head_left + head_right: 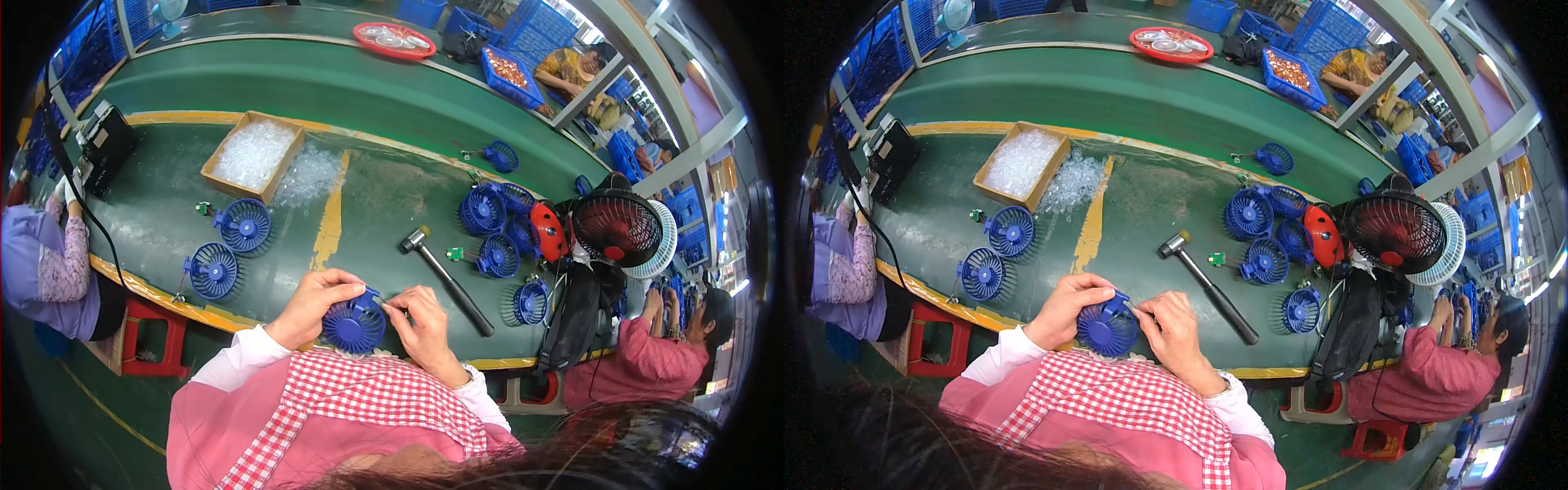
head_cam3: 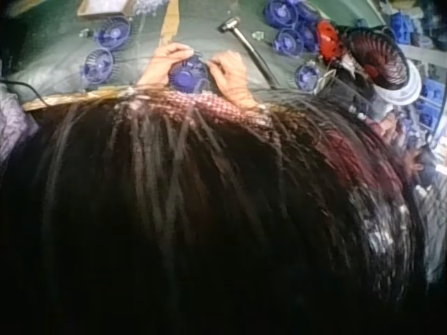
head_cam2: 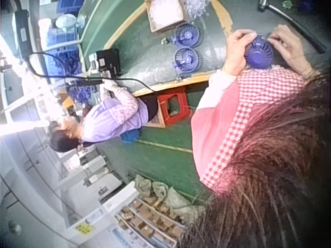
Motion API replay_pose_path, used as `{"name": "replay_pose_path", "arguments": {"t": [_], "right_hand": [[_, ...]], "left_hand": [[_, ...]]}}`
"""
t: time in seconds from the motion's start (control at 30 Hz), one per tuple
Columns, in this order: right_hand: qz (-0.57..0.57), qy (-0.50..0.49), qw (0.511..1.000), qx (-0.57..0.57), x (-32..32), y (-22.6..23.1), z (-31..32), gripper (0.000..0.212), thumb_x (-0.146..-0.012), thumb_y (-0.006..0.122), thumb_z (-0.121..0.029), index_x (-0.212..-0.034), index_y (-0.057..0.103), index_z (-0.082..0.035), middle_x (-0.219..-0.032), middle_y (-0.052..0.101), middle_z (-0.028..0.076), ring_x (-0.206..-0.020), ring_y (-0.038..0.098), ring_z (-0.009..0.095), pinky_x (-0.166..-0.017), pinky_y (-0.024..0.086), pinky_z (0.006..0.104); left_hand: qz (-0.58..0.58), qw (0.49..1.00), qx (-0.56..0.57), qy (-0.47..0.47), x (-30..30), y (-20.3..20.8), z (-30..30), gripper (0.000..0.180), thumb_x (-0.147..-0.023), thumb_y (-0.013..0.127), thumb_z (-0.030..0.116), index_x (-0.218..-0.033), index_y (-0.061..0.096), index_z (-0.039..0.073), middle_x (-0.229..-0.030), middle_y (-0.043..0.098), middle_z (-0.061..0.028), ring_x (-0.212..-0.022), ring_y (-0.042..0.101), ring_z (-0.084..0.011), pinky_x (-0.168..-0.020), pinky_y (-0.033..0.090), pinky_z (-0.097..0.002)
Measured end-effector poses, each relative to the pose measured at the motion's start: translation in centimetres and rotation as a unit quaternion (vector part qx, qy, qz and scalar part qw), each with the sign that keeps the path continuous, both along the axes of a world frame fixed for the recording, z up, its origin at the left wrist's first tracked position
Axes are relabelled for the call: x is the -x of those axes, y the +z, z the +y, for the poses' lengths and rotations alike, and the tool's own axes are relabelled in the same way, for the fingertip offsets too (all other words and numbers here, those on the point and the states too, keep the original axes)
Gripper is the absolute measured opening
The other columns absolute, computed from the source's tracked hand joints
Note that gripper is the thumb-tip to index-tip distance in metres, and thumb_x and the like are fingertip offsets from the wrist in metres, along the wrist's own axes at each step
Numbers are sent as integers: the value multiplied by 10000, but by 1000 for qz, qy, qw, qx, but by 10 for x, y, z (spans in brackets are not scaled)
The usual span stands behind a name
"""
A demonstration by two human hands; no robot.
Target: The person assembles portable fans by fitting circuit boards into fan casings by hand and tapping them into place with a mallet.
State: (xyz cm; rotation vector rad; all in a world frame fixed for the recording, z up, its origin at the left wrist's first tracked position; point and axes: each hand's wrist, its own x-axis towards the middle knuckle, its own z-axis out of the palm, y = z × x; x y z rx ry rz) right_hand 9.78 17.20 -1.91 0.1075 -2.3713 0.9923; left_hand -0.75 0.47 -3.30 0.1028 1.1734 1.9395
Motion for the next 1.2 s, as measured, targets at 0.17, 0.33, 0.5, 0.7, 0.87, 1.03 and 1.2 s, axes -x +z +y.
{"name": "replay_pose_path", "arguments": {"t": [0.17, 0.33, 0.5, 0.7, 0.87, 1.03, 1.2], "right_hand": [[-12, -11, 999, 29, -3, -1, -1, 121, -729, 715, -28, -785, 608, -25, -717, 597, 74, -676, 565, 236, -660, 411, 340], [-21, -9, 999, 49, 0, -2, -2, 121, -732, 717, -34, -782, 608, -22, -711, 595, 76, -663, 560, 236, -632, 407, 335], [-51, -5, 997, 65, -1, -4, -1, 111, -736, 720, -18, -779, 618, -5, -730, 621, 80, -656, 571, 197, -604, 428, 303], [-117, -15, 987, 114, -5, -9, 1, 165, -766, 734, -74, -862, 620, -3, -796, 644, 84, -713, 620, 172, -646, 483, 284], [-187, -21, 957, 219, -6, -11, -3, 177, -812, 697, -93, -939, 625, 7, -824, 668, 93, -740, 634, 138, -662, 490, 269], [-210, -5, 942, 261, -8, -16, -1, 184, -831, 692, -123, -947, 634, 8, -795, 666, 80, -729, 618, 119, -643, 484, 257], [-134, -54, 889, 435, -11, -28, 2, 124, -882, 645, -103, -925, 612, 8, -786, 618, -7, -685, 532, 34, -617, 423, 176]], "left_hand": [[0, 1000, -2, -6, 0, 0, 2, 139, -841, 670, 73, -950, 646, -10, -905, 661, -65, -812, 626, -113, -747, 508, -232], [15, 998, 14, -54, 0, 1, 3, 132, -848, 663, 79, -951, 647, -2, -889, 652, -42, -803, 614, -90, -727, 501, -219], [24, 998, 18, -54, 1, 0, 3, 128, -855, 658, 91, -950, 652, 4, -878, 648, -29, -789, 608, -76, -704, 497, -206], [83, 990, 51, -99, 4, 3, 4, 161, -873, 646, 118, -975, 661, -6, -864, 664, -29, -758, 611, -70, -677, 492, -196], [180, 970, 91, -135, 8, -4, 6, 187, -893, 629, 150, -987, 672, -6, -830, 666, -18, -736, 594, -58, -651, 475, -197], [295, 936, 115, -154, 10, -8, 7, 195, -898, 623, 162, -962, 678, -14, -814, 661, -8, -710, 580, -57, -637, 469, -211], [528, 816, 234, -14, 24, -9, 5, 161, -817, 670, 124, -931, 671, 10, -794, 627, -68, -745, 594, -183, -663, 478, -290]]}}
